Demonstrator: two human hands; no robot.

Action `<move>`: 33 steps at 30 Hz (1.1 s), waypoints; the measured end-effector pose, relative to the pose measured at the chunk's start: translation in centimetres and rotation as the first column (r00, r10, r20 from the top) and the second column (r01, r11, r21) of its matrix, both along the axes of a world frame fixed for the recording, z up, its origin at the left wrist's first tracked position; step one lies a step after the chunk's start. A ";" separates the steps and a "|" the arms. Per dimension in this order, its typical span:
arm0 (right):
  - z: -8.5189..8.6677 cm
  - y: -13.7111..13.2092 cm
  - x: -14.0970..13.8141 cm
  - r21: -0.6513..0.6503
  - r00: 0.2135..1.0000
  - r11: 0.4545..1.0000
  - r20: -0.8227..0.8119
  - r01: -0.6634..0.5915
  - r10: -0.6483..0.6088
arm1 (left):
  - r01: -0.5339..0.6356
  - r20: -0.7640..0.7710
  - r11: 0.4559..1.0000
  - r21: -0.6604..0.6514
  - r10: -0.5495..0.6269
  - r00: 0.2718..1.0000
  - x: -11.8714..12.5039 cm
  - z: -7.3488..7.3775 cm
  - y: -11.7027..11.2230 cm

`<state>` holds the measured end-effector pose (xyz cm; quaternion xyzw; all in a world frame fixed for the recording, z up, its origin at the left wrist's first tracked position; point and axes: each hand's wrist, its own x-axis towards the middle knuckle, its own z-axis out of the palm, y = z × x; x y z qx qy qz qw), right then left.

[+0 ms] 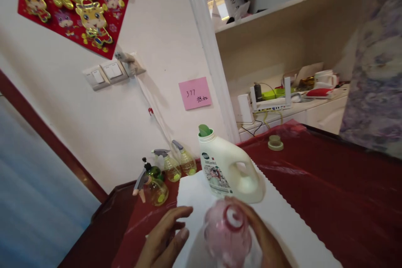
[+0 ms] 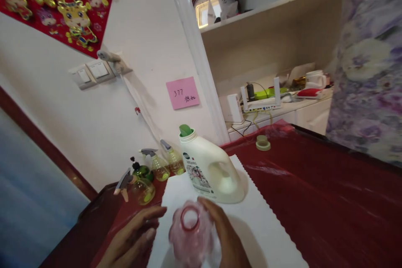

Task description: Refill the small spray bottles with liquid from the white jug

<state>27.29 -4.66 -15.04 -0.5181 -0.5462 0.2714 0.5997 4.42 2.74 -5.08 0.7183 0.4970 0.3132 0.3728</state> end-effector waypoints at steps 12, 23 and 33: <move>10.9 1.5 11.3 0.196 0.861 0.839 -0.124 0.508 -0.493 | 0.342 0.562 0.903 -0.260 -0.147 0.814 18.0 -1.2 1.1; 9.3 3.5 12.6 0.202 0.852 0.828 -0.159 0.523 -0.499 | 0.058 0.687 0.967 -0.248 0.133 0.715 25.2 -2.4 2.0; 6.9 5.1 11.9 0.105 0.887 0.887 -0.168 0.451 -0.431 | -0.217 0.468 0.961 -0.174 0.274 0.840 16.4 -0.2 2.7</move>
